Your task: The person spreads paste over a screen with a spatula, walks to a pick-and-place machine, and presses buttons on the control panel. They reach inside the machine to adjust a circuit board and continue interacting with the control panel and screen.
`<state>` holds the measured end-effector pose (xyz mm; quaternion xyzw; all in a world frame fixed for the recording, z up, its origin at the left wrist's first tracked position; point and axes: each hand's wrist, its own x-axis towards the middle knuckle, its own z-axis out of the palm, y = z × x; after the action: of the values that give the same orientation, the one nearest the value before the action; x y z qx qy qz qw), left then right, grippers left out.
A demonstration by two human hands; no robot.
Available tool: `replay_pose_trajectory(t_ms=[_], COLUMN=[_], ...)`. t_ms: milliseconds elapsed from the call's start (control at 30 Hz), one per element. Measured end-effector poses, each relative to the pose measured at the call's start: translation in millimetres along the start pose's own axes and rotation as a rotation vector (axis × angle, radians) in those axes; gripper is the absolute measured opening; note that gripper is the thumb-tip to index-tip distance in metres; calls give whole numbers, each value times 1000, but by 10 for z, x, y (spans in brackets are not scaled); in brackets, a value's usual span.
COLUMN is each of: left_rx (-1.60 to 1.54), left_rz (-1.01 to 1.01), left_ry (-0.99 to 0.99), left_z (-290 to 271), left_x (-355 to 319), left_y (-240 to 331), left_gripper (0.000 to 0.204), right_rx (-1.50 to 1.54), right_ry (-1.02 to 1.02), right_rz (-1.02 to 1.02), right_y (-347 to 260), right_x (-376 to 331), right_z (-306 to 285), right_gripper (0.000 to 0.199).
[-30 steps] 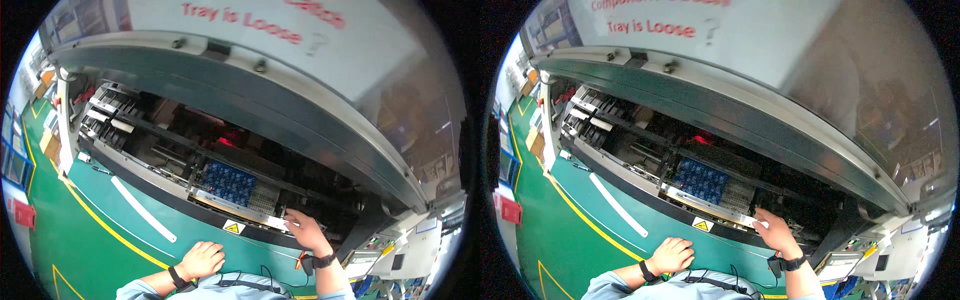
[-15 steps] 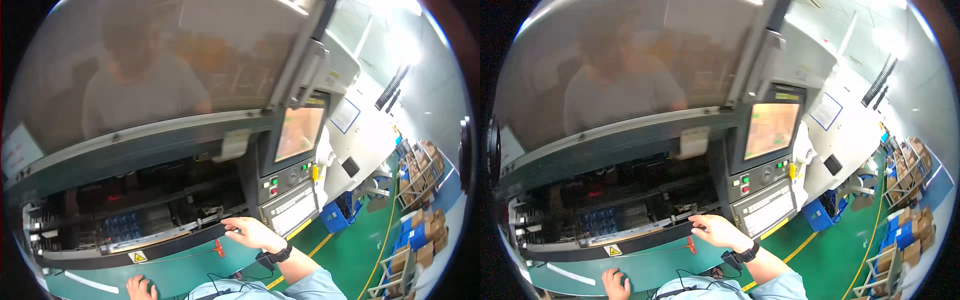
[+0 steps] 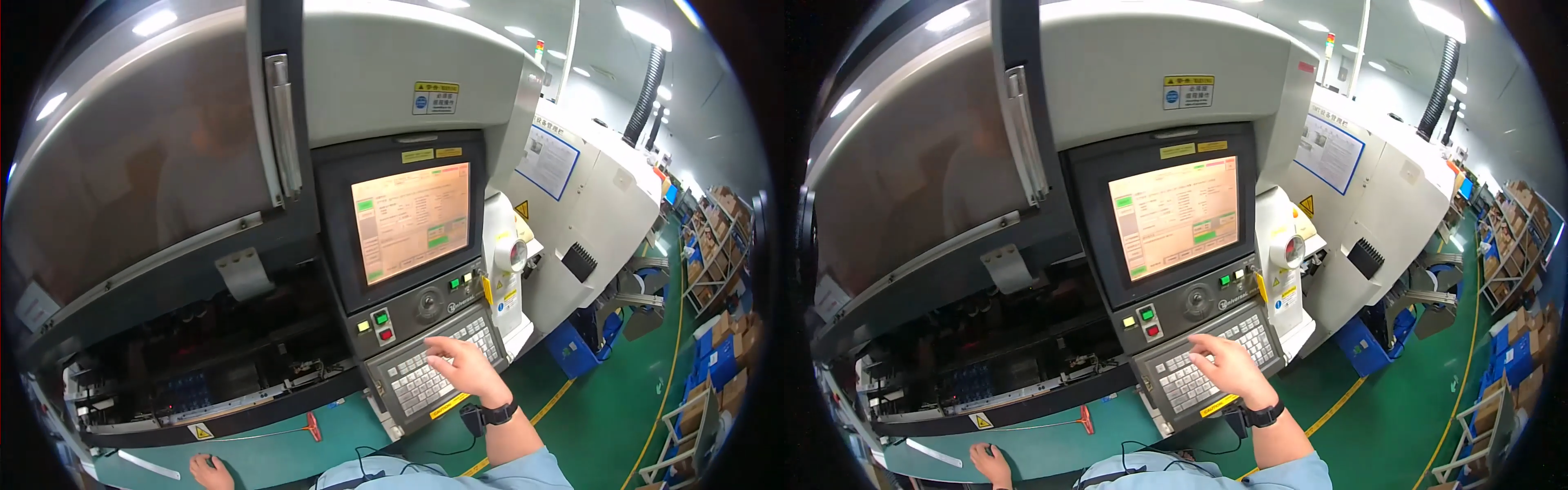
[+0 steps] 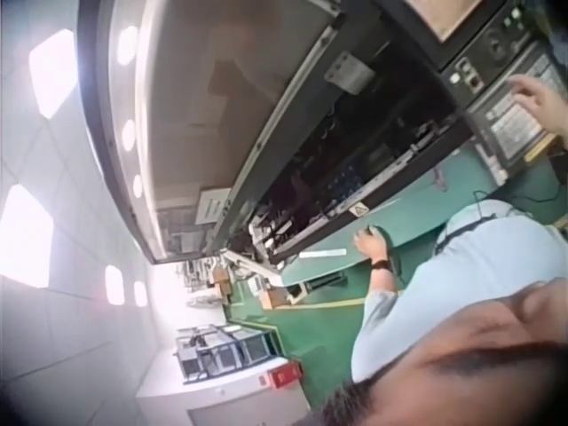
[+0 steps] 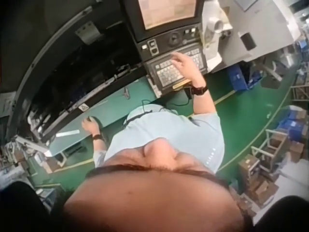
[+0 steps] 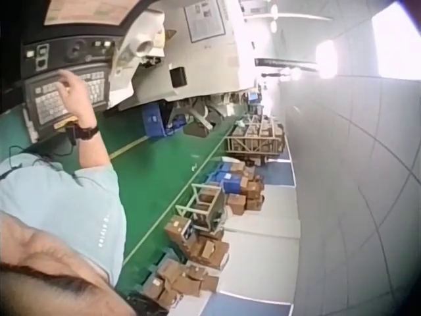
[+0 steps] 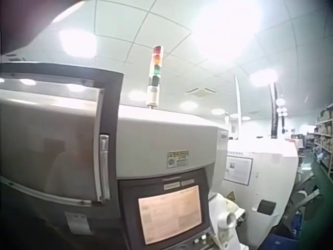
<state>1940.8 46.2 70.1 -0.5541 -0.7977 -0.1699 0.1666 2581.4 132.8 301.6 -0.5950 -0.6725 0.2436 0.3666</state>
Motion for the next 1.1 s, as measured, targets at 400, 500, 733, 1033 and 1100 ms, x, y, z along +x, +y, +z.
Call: replay_pose_trajectory(t_ms=[400, 500, 733, 1033, 1100], left_rx=[-110, -130, -118, -120, -116], left_rz=[-207, -209, -215, -256, -257], left_ry=[36, 18, 10, -8, -9], left_z=[-105, -142, -139, -66, -52], left_x=[120, 92, 37, 47, 39], left_y=[310, 299, 234, 227, 200], left_gripper=[20, 20, 19, 21, 22], right_rx=[22, 73, 80, 173, 160], right_ry=[-108, -87, -45, 192, 240], right_rz=[-37, -59, -93, 19, 17], right_y=[220, 283, 139, 374, 489], right_x=[339, 339, 493, 806, 983], right_z=[-255, -224, -267, -527, -610], right_gripper=[36, 37, 39, 51, 54])
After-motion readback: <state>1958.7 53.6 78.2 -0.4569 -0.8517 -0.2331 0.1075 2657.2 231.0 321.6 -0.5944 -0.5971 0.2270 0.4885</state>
